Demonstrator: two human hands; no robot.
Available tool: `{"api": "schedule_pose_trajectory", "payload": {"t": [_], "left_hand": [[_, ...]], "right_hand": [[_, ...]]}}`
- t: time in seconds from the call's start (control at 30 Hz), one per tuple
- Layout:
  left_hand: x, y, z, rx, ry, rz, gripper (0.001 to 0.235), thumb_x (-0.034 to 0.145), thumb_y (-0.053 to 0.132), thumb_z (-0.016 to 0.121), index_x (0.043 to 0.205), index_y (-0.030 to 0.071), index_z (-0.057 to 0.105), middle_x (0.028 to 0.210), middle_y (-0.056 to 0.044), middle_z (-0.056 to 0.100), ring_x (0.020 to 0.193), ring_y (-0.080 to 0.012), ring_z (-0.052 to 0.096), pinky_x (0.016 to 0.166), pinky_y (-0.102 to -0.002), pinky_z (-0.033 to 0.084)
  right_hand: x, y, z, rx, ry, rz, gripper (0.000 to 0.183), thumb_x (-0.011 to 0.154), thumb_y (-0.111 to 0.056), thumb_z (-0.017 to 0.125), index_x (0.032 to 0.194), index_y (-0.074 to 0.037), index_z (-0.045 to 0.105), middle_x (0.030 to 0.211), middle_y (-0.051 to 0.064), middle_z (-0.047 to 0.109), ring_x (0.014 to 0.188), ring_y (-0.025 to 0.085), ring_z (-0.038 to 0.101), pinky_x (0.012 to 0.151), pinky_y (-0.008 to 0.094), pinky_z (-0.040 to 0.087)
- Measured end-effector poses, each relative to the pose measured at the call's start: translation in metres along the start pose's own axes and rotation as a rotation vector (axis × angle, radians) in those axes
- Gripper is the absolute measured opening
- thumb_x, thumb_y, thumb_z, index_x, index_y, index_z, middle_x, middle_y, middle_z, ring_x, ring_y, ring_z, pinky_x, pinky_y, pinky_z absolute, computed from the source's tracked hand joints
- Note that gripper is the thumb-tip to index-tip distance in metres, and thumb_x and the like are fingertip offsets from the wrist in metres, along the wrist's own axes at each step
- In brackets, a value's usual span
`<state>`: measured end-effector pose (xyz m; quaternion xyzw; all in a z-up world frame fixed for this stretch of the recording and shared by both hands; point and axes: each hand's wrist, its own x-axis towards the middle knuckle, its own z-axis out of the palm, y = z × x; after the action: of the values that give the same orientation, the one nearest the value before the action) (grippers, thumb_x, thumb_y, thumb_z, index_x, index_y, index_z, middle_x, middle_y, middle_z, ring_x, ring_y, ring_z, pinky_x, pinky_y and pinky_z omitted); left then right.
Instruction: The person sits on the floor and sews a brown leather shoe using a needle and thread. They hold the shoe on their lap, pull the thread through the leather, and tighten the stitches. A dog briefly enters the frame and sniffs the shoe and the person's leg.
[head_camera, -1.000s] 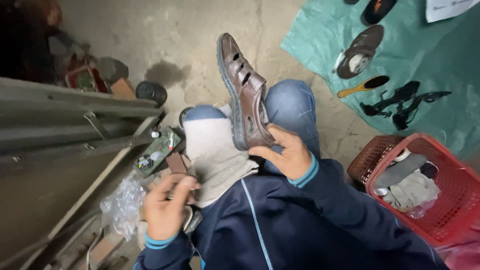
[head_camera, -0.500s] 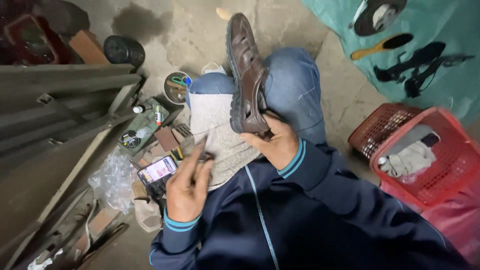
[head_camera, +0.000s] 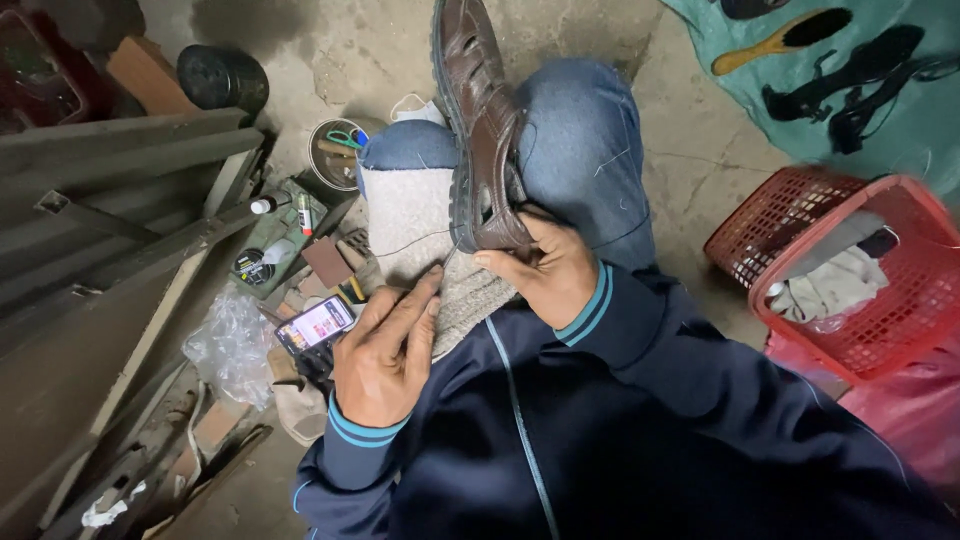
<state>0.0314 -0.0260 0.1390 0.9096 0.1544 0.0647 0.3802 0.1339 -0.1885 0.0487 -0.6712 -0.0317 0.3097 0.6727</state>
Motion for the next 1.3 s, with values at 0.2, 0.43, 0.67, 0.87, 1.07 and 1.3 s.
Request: {"api": "schedule_pose_trajectory", "payload": {"t": [0.2, 0.43, 0.67, 0.87, 1.07, 1.3], "left_hand": [[0.001, 0.002, -0.001, 0.014, -0.018, 0.002, 0.023, 0.102, 0.015, 0.062, 0.118, 0.014, 0.078, 0.076, -0.007, 0.068, 0.045, -0.0281, 0.061, 0.044, -0.034, 0.049], [0.001, 0.001, 0.0, 0.027, -0.013, -0.004, 0.023, 0.101, 0.016, 0.062, 0.118, 0.016, 0.079, 0.077, -0.007, 0.068, 0.05, -0.0318, 0.063, 0.048, -0.035, 0.052], [-0.001, -0.004, 0.0, 0.08, -0.024, -0.008, 0.023, 0.101, 0.019, 0.063, 0.117, 0.02, 0.079, 0.078, -0.005, 0.068, 0.055, -0.0342, 0.065, 0.05, -0.037, 0.053], [0.001, -0.002, -0.002, 0.035, -0.036, -0.019, 0.024, 0.102, 0.017, 0.061, 0.118, 0.018, 0.079, 0.078, -0.007, 0.068, 0.052, -0.0337, 0.064, 0.048, -0.035, 0.052], [-0.001, 0.005, -0.007, 0.053, -0.073, -0.041, 0.024, 0.1, 0.017, 0.063, 0.118, 0.018, 0.079, 0.079, -0.008, 0.07, 0.052, -0.0357, 0.065, 0.048, -0.038, 0.052], [-0.001, 0.003, -0.009, 0.053, -0.131, -0.063, 0.025, 0.101, 0.019, 0.061, 0.12, 0.02, 0.077, 0.081, -0.007, 0.07, 0.056, -0.0349, 0.067, 0.05, -0.04, 0.053]], "right_hand": [[0.003, -0.004, -0.003, 0.002, -0.015, 0.018, 0.044, 0.085, -0.01, 0.084, 0.121, 0.01, 0.069, 0.106, 0.033, 0.073, 0.097, 0.049, 0.072, 0.084, 0.057, 0.061], [0.005, -0.009, -0.002, -0.037, -0.042, 0.004, 0.038, 0.087, -0.009, 0.082, 0.119, 0.008, 0.071, 0.105, 0.031, 0.074, 0.103, 0.046, 0.071, 0.086, 0.057, 0.06], [0.007, -0.009, -0.003, -0.041, -0.059, -0.015, 0.039, 0.088, -0.009, 0.082, 0.12, 0.009, 0.07, 0.107, 0.032, 0.073, 0.104, 0.049, 0.07, 0.088, 0.059, 0.059], [0.004, 0.006, -0.007, -0.027, -0.065, -0.039, 0.039, 0.089, -0.011, 0.082, 0.122, 0.006, 0.07, 0.108, 0.03, 0.074, 0.104, 0.048, 0.07, 0.09, 0.058, 0.059], [0.004, 0.016, -0.013, -0.002, -0.086, -0.074, 0.039, 0.087, -0.008, 0.084, 0.12, 0.007, 0.071, 0.111, 0.032, 0.072, 0.107, 0.051, 0.067, 0.093, 0.06, 0.057], [-0.003, -0.032, 0.002, -0.018, -0.047, 0.017, 0.025, 0.1, 0.001, 0.063, 0.116, 0.02, 0.068, 0.108, 0.024, 0.072, 0.118, 0.027, 0.06, 0.113, 0.029, 0.041]]}}
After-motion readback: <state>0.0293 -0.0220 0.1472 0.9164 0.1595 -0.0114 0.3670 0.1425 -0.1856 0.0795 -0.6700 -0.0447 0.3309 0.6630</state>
